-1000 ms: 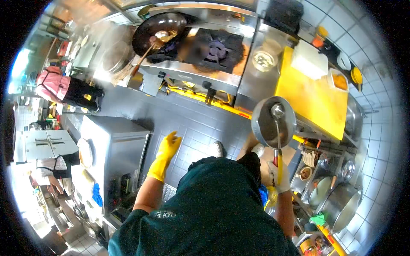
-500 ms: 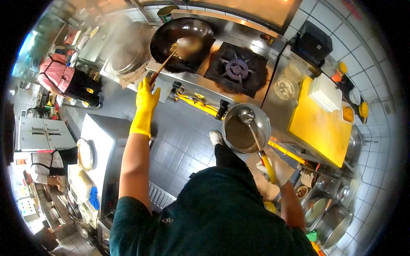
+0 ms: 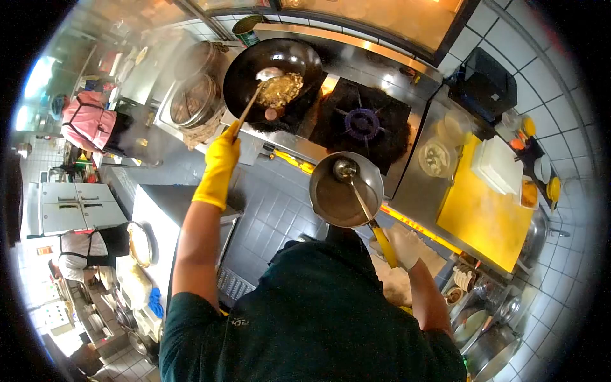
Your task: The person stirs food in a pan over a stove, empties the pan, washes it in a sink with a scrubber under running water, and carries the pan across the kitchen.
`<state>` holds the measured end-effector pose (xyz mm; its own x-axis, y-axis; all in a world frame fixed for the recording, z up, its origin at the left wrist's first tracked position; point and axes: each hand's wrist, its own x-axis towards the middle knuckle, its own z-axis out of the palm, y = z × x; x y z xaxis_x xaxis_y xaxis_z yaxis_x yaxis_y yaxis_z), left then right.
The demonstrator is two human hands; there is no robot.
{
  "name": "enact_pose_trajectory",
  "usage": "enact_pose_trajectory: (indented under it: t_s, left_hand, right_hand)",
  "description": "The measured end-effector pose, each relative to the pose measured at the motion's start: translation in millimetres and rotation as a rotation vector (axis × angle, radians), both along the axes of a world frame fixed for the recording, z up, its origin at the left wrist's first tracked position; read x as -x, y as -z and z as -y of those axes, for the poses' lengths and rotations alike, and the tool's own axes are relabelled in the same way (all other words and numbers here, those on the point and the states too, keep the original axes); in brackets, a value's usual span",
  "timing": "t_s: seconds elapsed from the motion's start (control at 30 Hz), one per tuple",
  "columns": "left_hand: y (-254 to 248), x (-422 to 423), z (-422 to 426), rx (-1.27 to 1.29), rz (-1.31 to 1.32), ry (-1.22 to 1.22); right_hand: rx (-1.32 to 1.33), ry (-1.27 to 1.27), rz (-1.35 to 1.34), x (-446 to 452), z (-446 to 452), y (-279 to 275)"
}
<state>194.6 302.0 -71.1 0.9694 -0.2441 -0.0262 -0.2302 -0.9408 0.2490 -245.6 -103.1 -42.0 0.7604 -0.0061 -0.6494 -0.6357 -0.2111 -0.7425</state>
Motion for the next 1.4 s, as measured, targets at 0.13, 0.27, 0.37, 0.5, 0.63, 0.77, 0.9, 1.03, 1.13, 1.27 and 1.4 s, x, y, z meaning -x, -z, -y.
enact_pose_trajectory:
  t_s: [0.13, 0.27, 0.37, 0.5, 0.63, 0.77, 0.9, 1.03, 1.13, 1.27, 1.4]
  left_hand:
    - [-111, 31, -26, -0.076, -0.080, 0.008]
    - [-139, 49, -13, -0.212, -0.127, 0.083]
    - [-118, 43, 23, -0.151, -0.169, 0.087]
    - [-79, 15, 53, -0.060, -0.129, -0.009]
    - [-76, 9, 35, -0.054, -0.061, -0.011]
    - [-116, 35, 25, 0.048, -0.272, -0.017]
    - [-86, 24, 36, 0.191, -0.326, -0.030]
    - [-52, 10, 54, 0.280, -0.250, -0.100]
    - [-34, 8, 36, 0.367, -0.176, -0.110]
    - [-13, 25, 19, 0.519, -0.160, -0.245]
    - [-62, 63, 62, 0.705, -0.434, -0.564]
  right_hand:
    - [0.182, -0.079, 0.054, -14, 4, 8]
    - [-0.075, 0.073, 0.046, -29, -3, 8]
    - [-0.174, 0.119, 0.015, -34, -5, 6]
    - [-0.395, 0.225, -0.088, -38, -4, 0]
    - [-0.099, 0.104, 0.076, -32, -15, -1]
    - [-0.168, 0.159, -0.052, -33, -18, -35]
    - [0.009, 0.059, 0.045, -24, -10, -2]
    - [-0.112, 0.120, -0.025, -27, -2, 10]
    - [-0.250, 0.231, -0.073, -28, 1, 17]
    - [-0.085, 0.112, 0.094, -28, -8, 10]
    - [-0.059, 0.088, 0.039, -29, -5, 17]
